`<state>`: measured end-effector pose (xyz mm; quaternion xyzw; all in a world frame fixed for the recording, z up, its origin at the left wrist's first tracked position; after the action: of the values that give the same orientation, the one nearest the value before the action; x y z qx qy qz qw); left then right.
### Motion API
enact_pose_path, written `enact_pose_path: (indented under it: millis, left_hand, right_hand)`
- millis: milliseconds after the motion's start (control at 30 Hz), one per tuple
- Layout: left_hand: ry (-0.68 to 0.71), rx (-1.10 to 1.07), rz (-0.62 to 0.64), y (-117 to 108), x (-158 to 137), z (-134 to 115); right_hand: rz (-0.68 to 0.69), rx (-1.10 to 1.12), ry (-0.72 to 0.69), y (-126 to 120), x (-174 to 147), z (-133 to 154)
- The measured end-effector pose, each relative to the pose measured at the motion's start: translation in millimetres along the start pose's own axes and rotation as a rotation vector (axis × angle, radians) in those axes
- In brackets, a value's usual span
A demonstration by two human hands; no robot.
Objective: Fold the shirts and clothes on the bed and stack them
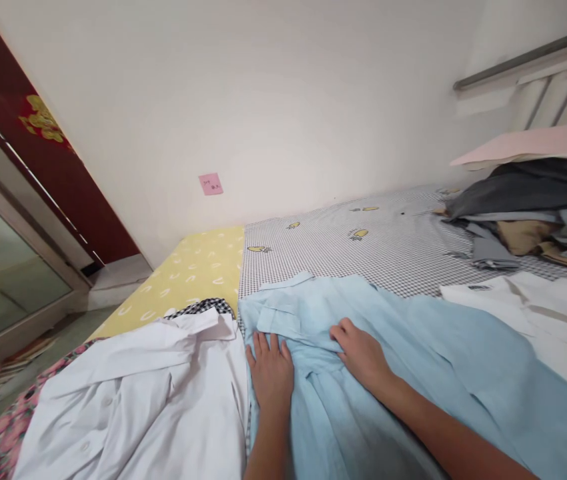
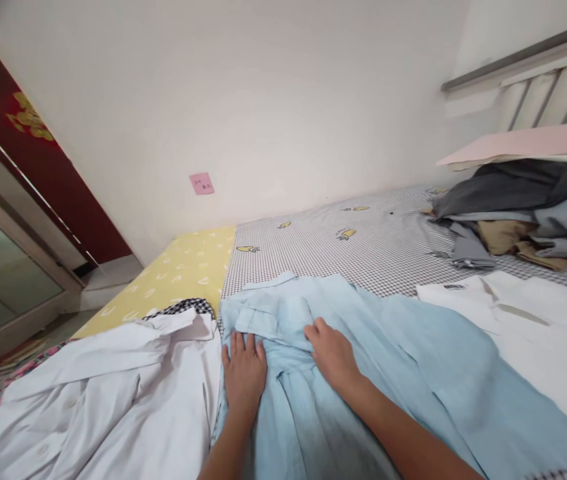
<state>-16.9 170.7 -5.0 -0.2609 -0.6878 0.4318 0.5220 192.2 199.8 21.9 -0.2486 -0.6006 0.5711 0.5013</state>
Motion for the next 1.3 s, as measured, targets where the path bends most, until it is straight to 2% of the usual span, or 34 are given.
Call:
enact_pose_path:
  millis: [67, 167, 300, 433, 533, 667, 833, 1100, 1300]
  left_hand:
    - [0.0, -0.017, -0.002, -2, 0, -1]
    - [-0.001, -0.042, -0.031, -4, 0, -1]
    - [-0.026, -0.09, -0.091, -5, 2, 1]
    - [-0.062, -0.126, -0.13, -8, 3, 5]
    - [-0.044, -0.114, -0.101, -11, 3, 5]
    - [0.0, -0.094, -0.037, -15, 4, 5]
    - [0.03, -0.08, -0.021, -17, 6, 8]
    - [0.013, -0.112, -0.134, -30, 12, 10]
    - [-0.004, -0.093, -0.189, -51, 30, 31]
  right_hand:
    - [0.028, -0.058, 0.058, -4, -11, -10]
    - [-0.039, -0.052, 0.125, 1, -26, -12]
    - [-0.189, -0.03, 0.072, 21, -46, -1]
    - [-0.251, 0.113, 0.08, 29, -51, -4]
    - [-0.275, 0.228, 0.086, 27, -49, -10]
    - [-0.249, 0.257, 0.118, 25, -48, -12]
    - [-0.187, 0.245, 0.16, 23, -45, -6]
    - [-0.176, 0.23, 0.19, 15, -44, 1]
    - [-0.156, 0.212, 0.202, 5, -44, 4]
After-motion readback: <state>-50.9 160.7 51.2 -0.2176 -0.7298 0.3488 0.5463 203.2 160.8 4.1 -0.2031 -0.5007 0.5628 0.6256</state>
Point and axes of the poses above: each hand's wrist, its own x-axis towards the middle knuckle, its own y-axis out of the palm, z = x × y, the point moved 2 cm from there along x, towards the middle knuckle, and after that the axes turned 7 degrees about -y, right-handed, at the moved point
